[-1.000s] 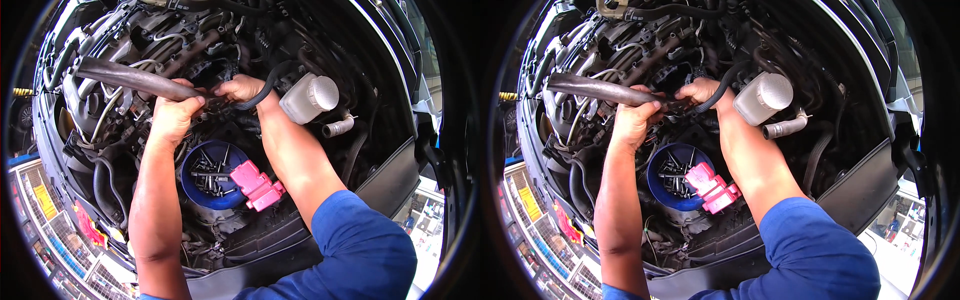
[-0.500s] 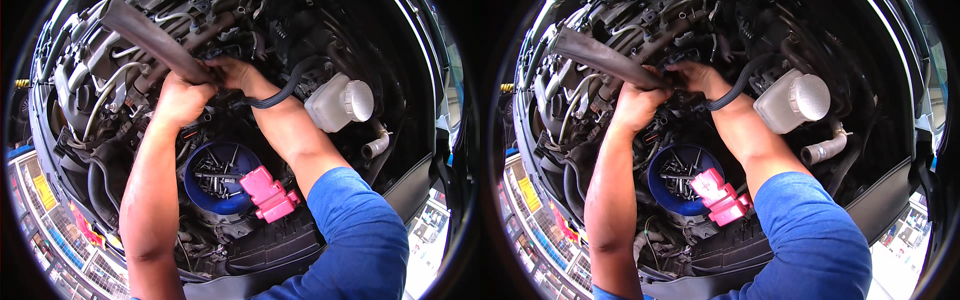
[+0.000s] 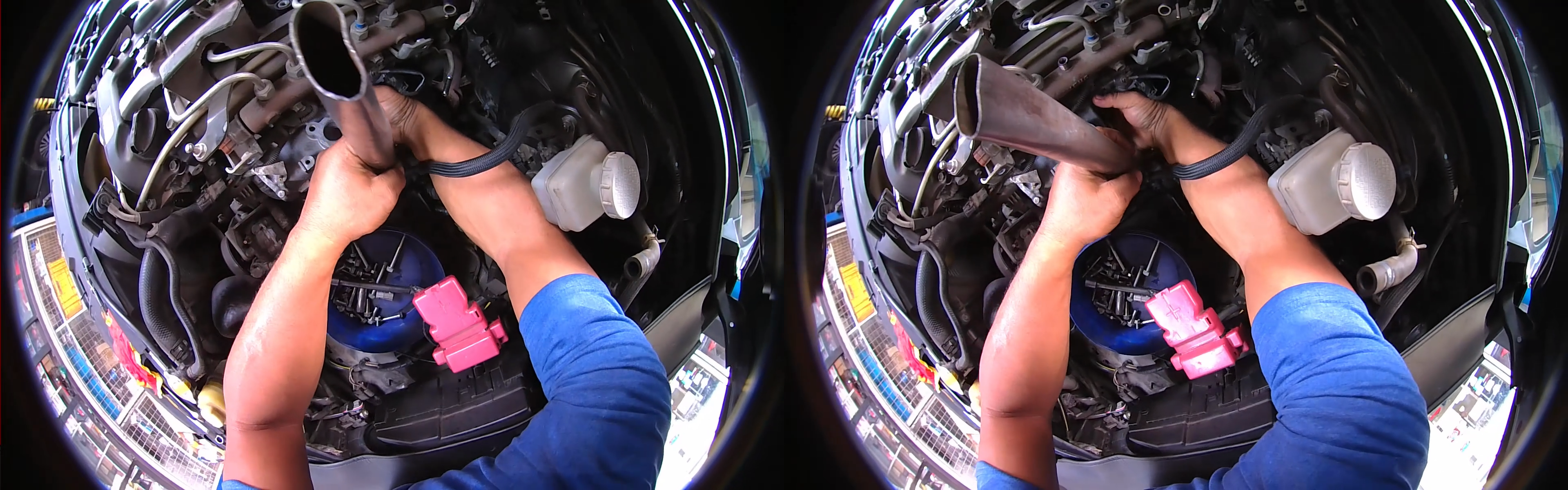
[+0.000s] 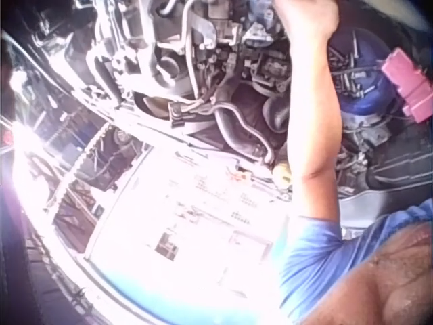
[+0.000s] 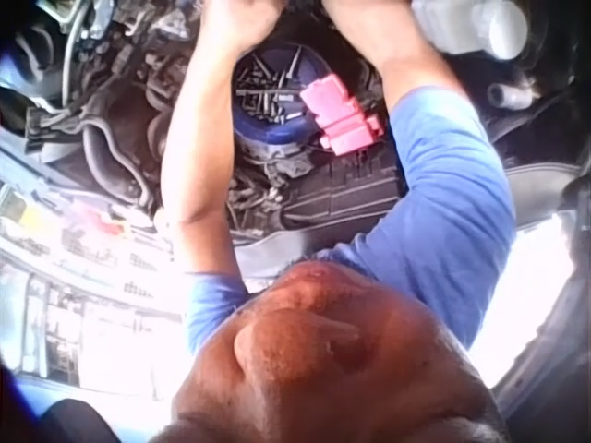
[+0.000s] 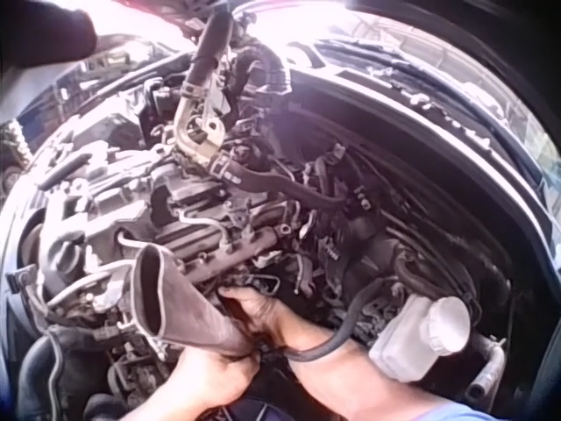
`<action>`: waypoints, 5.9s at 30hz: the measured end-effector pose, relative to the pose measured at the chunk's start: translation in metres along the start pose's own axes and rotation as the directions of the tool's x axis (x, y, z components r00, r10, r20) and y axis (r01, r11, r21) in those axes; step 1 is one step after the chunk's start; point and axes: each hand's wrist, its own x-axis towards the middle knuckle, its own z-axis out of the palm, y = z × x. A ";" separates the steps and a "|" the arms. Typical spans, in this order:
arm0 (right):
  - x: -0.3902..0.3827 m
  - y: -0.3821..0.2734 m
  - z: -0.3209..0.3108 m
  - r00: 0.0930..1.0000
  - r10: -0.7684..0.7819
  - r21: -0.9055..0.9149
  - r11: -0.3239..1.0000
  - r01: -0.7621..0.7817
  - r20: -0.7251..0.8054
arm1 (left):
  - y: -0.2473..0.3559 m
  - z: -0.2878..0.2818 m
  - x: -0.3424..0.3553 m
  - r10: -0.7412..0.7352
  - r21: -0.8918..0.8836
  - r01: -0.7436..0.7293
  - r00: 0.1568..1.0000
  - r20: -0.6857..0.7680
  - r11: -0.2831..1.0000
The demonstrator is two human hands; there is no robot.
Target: Repair and reassemble components of a car engine in a service bay.
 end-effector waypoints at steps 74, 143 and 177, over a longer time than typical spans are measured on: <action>-0.069 0.015 0.012 0.996 -0.087 -0.996 0.083 -0.022 -0.029 | 0.121 -0.026 0.029 0.348 -0.179 -0.415 0.883 -0.314 0.892; -0.056 0.052 0.007 0.924 -0.382 -0.902 0.387 0.189 0.030 | 0.126 -0.009 0.041 0.640 0.246 -0.591 0.693 -0.333 0.768; -0.072 0.024 0.008 0.979 -0.163 -0.992 -0.005 -0.128 -0.126 | 0.032 -0.016 -0.019 -0.083 -0.047 0.076 0.983 -0.164 0.996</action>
